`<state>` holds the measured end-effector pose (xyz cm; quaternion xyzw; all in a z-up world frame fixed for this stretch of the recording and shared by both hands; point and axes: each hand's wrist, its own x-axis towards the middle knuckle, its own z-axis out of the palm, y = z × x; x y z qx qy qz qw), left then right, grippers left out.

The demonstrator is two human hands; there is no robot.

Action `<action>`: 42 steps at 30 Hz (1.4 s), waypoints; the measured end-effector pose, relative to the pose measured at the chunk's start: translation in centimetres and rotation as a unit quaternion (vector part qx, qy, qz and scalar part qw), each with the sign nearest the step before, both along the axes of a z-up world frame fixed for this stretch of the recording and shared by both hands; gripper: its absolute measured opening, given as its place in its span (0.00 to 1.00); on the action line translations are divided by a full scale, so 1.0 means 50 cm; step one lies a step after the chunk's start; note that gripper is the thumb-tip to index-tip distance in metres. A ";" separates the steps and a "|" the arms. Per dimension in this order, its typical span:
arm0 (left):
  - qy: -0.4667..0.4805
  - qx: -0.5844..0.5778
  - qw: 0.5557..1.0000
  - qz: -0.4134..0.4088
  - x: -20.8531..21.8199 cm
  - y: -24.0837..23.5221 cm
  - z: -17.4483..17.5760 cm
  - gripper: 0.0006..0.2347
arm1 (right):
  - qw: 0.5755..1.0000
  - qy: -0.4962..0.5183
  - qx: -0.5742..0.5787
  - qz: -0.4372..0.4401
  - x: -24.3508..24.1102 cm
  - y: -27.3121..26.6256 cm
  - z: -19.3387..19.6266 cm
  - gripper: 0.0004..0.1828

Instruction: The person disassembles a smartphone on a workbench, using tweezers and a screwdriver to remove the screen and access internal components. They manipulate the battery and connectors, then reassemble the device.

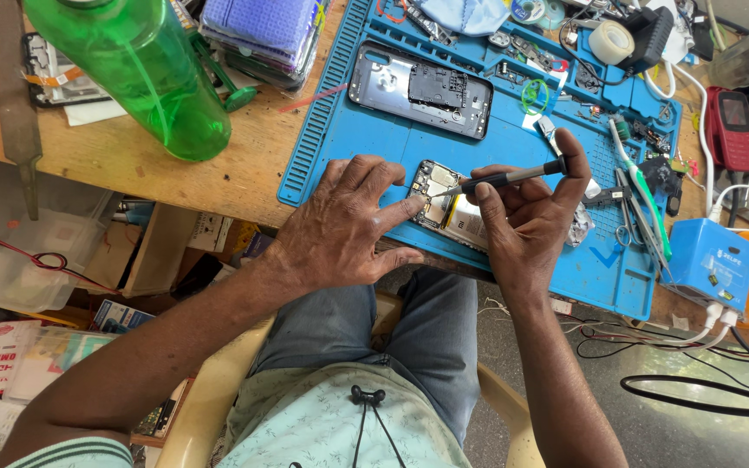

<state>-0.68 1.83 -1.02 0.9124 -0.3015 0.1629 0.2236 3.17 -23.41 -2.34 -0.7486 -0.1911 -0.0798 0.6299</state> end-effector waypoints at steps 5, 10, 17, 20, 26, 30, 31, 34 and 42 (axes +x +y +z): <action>0.003 -0.004 1.000 -0.004 0.000 0.002 0.001 0.30 | 0.999 -0.023 -0.028 0.006 -0.006 0.009 0.015 0.43; -0.008 -0.016 1.000 -0.006 -0.003 0.004 0.003 0.30 | 0.965 -0.150 -0.215 -0.001 -0.009 0.034 0.061 0.45; -0.004 -0.021 1.000 -0.003 -0.004 0.004 0.007 0.28 | 0.953 -0.150 -0.261 0.028 -0.001 0.067 0.137 0.34; -0.008 -0.024 1.000 -0.002 -0.007 0.003 0.003 0.29 | 0.958 -0.127 -0.257 -0.006 -0.002 0.076 0.144 0.31; -0.007 -0.031 0.999 0.000 -0.006 0.001 0.002 0.29 | 0.952 -0.173 -0.253 0.007 -0.004 0.078 0.133 0.28; -0.002 -0.025 1.000 0.000 -0.005 0.003 0.007 0.28 | 0.946 -0.200 -0.254 -0.021 -0.005 0.070 0.118 0.29; 0.006 -0.026 1.000 0.003 -0.004 0.002 0.009 0.28 | 0.946 -0.199 -0.256 -0.002 -0.002 0.068 0.117 0.28; -0.020 -0.025 0.999 -0.003 -0.009 0.002 0.007 0.28 | 0.951 -0.179 -0.254 -0.007 -0.004 0.061 0.110 0.29; -0.001 -0.039 0.999 0.001 -0.016 0.002 0.009 0.28 | 0.960 -0.134 -0.245 -0.011 -0.014 0.068 0.117 0.30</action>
